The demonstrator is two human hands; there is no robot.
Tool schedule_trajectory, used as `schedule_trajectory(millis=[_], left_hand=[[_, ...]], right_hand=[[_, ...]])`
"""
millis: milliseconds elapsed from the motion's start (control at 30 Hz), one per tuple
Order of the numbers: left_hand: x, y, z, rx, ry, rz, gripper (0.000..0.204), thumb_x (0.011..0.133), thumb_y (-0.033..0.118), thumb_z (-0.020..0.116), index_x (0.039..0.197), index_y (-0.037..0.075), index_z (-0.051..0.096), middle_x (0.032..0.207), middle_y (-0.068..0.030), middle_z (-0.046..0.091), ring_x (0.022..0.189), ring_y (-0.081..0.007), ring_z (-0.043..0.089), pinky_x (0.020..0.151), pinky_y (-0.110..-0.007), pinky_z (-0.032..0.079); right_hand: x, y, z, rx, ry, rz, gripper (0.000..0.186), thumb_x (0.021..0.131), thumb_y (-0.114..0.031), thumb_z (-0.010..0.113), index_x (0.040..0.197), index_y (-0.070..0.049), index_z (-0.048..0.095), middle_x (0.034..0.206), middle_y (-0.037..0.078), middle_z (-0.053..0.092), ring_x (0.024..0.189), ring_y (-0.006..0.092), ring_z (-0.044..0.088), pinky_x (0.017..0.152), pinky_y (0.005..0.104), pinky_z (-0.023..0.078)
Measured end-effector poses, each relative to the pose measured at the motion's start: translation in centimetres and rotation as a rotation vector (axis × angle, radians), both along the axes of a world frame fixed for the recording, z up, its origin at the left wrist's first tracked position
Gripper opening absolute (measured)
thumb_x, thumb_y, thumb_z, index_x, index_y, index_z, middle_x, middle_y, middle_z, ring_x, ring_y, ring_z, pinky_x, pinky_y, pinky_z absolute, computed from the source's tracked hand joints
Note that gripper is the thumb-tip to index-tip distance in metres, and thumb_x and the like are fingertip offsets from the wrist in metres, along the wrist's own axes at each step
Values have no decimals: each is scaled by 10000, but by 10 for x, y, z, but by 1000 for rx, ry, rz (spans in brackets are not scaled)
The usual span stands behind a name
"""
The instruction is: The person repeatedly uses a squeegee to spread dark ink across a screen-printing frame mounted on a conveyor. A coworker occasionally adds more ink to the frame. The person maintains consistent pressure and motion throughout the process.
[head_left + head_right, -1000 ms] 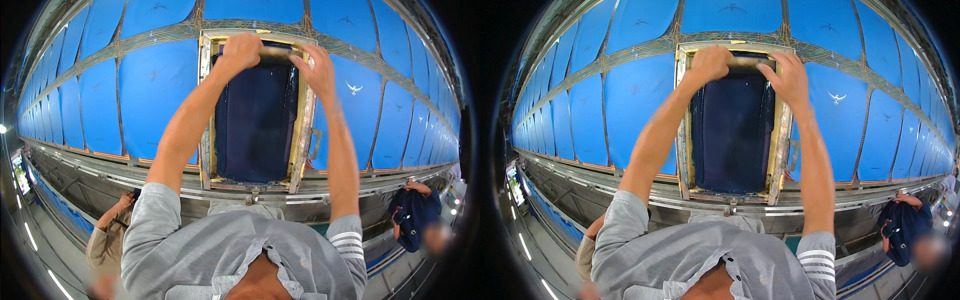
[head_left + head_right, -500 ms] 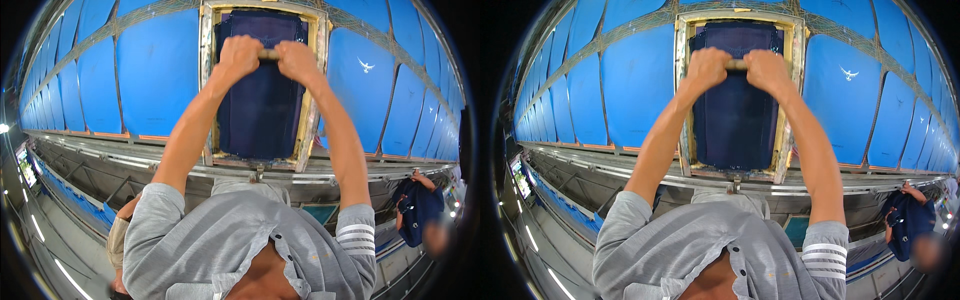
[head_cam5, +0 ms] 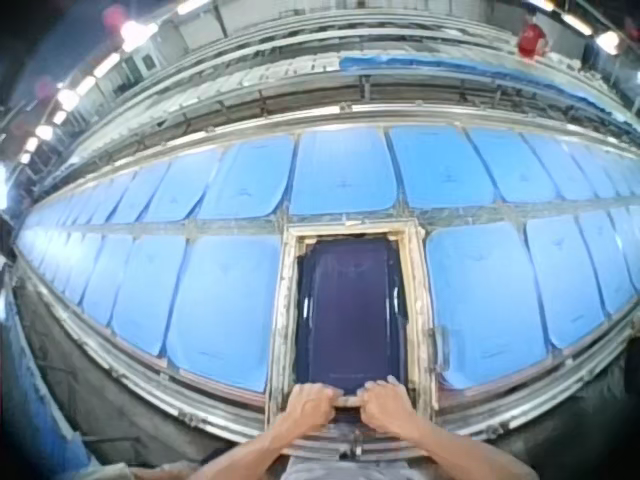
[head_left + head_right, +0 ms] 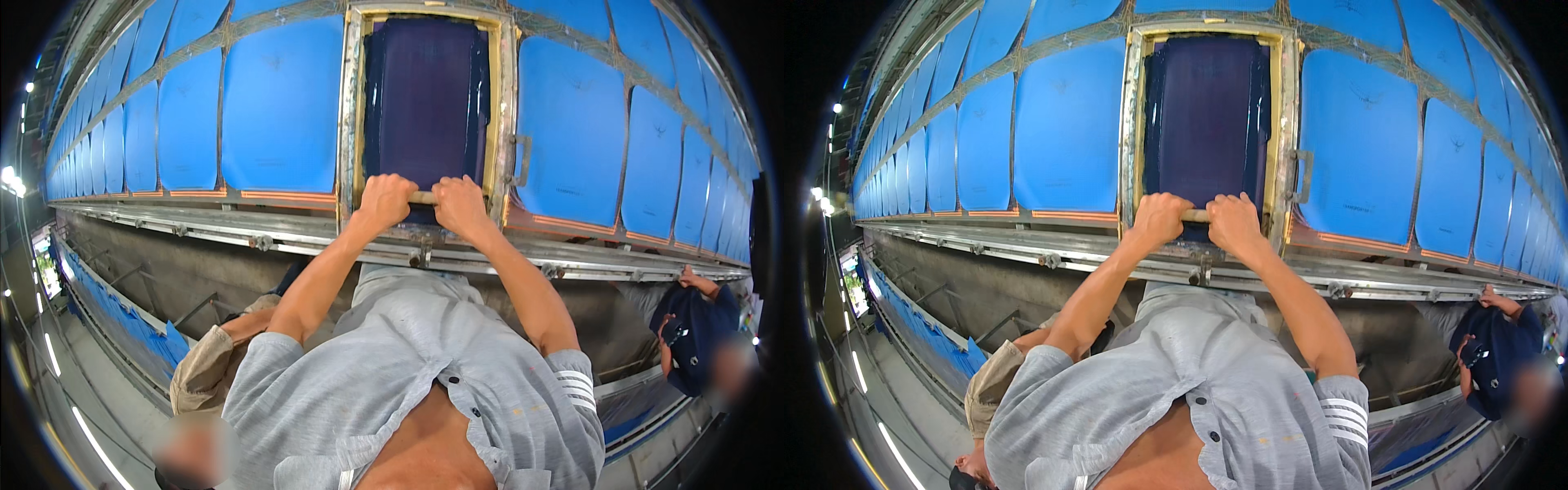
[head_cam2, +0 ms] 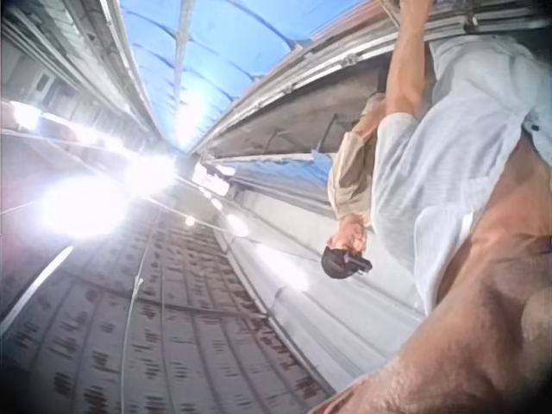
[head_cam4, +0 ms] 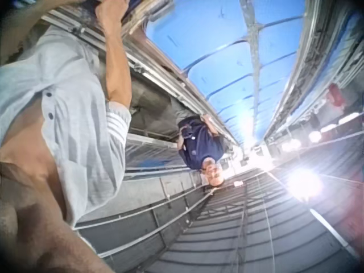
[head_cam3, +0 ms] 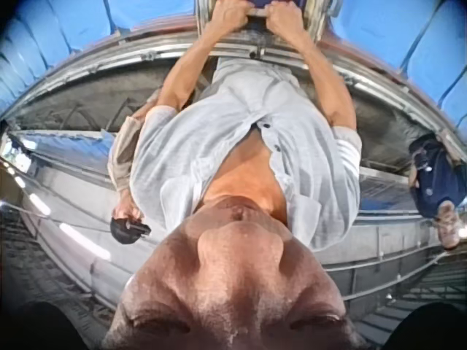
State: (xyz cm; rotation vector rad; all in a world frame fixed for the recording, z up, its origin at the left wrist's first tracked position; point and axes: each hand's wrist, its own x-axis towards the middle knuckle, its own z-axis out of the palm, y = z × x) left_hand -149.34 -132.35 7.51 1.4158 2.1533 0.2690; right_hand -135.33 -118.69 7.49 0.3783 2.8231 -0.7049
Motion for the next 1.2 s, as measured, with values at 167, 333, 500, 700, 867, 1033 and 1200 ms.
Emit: schedule_trajectory(millis=[167,333,500,700,867,1033,1200], left_hand=[[-89,93,-15,142,173,6,203,725,69,633,833,170,773,767,-151,708,775,-362,696,675,-502,540],[-185,201,-16,112,251,-13,171,750,105,629,836,170,761,820,-168,717,813,-372,701,713,-498,551],[-245,273,-24,124,285,2,161,750,126,636,858,126,755,824,-179,717,829,-384,703,731,-497,559],[-242,262,-26,161,309,-22,166,723,121,644,847,121,753,781,-185,707,781,-389,699,696,-502,556],[-165,174,-13,108,223,2,178,712,84,636,824,150,757,761,-137,712,739,-355,699,661,-472,552],[-57,62,-2,131,31,70,178,720,23,620,823,112,734,770,-148,703,727,-371,688,644,-484,540],[22,-10,7,141,-14,47,267,724,7,616,957,66,731,929,-107,736,850,-311,710,677,-440,556]], right_hand=[[-91,94,-9,130,85,-6,166,763,-106,578,835,-70,723,848,120,687,831,326,693,792,470,531],[-187,202,-16,133,9,-62,206,756,-135,578,881,-91,736,938,162,727,901,368,701,798,488,551],[-249,273,-21,151,5,-98,226,756,-145,588,914,-91,740,946,189,727,890,397,699,775,502,560],[-251,262,-19,184,-47,-57,240,755,-145,594,938,-90,738,938,183,725,884,391,698,771,500,559],[-171,173,-4,126,41,-8,169,755,-81,601,865,-70,728,885,145,702,865,347,687,857,457,530],[-66,66,0,26,19,33,152,773,-57,594,881,-42,699,885,130,653,910,314,659,990,537,463],[16,-6,5,-38,85,-1,214,792,-191,701,911,-14,699,911,147,641,935,319,648,1023,552,442]])
